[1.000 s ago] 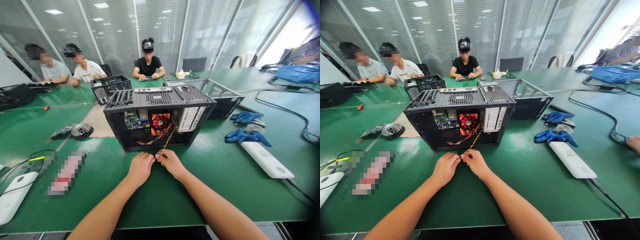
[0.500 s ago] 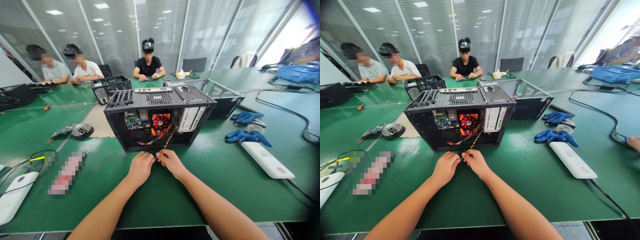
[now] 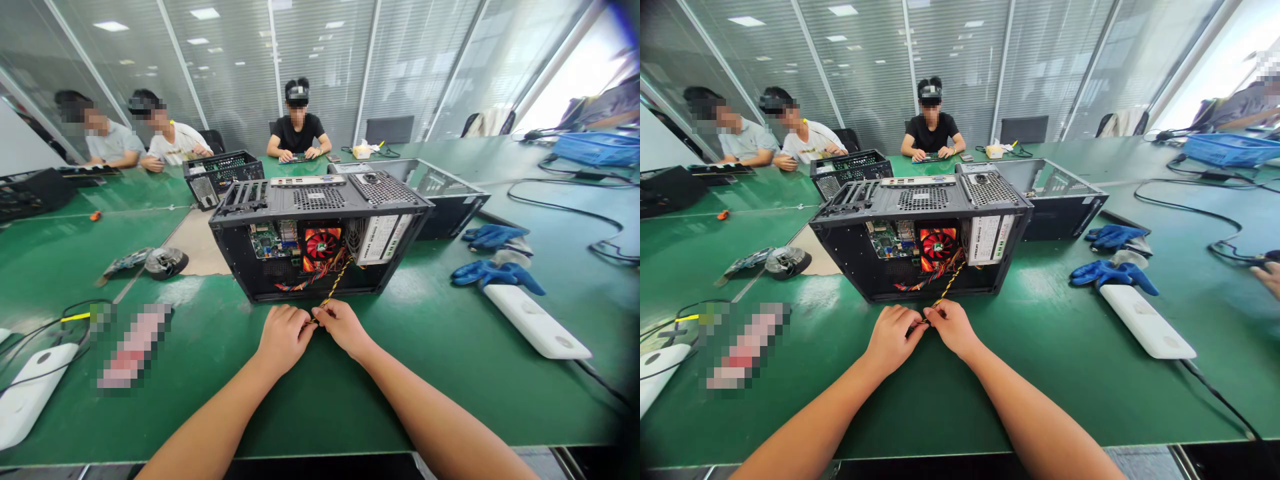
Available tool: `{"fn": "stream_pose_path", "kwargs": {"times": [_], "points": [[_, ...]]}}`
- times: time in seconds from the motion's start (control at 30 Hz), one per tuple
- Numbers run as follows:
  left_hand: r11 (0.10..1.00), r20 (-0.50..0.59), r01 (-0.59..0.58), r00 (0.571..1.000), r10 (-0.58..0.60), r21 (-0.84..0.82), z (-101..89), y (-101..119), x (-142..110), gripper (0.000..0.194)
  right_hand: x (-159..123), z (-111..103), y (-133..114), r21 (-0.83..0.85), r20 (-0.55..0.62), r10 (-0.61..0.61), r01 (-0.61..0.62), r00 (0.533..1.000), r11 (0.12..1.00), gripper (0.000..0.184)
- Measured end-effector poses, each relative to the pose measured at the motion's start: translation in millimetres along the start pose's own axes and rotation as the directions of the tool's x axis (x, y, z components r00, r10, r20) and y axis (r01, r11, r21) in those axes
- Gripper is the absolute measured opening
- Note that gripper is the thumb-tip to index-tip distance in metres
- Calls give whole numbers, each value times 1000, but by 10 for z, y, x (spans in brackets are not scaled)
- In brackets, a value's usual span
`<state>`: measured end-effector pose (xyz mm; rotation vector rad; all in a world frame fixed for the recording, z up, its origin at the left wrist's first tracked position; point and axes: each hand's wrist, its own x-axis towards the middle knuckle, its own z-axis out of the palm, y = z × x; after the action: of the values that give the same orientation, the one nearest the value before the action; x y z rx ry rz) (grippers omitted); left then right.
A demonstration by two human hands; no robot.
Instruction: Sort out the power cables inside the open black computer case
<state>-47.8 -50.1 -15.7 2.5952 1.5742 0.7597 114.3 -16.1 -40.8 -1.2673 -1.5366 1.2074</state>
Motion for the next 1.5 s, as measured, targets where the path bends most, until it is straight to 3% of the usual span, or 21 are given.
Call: {"fn": "stream_pose_path", "kwargs": {"times": [0.23, 0.57, 1.07, 1.5], "points": [[997, 36, -2, 999, -1, 79, -9, -4, 6, 24, -11, 6, -8, -7, 6, 12, -12, 1000, 1000, 35], [998, 105, 61, 992, -65, 32, -9, -2, 17, 19, -15, 5, -17, 0, 35, 28, -28, 999, 1000, 34], [995, 79, 6, 997, -14, 97, -14, -34, 14, 22, -13, -17, -55, 64, 80, 63, -68, 995, 996, 39], [998, 138, 52, 989, -57, 42, -21, -9, 38, 23, -12, -28, -35, 11, 108, 28, -29, 994, 1000, 34]]}}
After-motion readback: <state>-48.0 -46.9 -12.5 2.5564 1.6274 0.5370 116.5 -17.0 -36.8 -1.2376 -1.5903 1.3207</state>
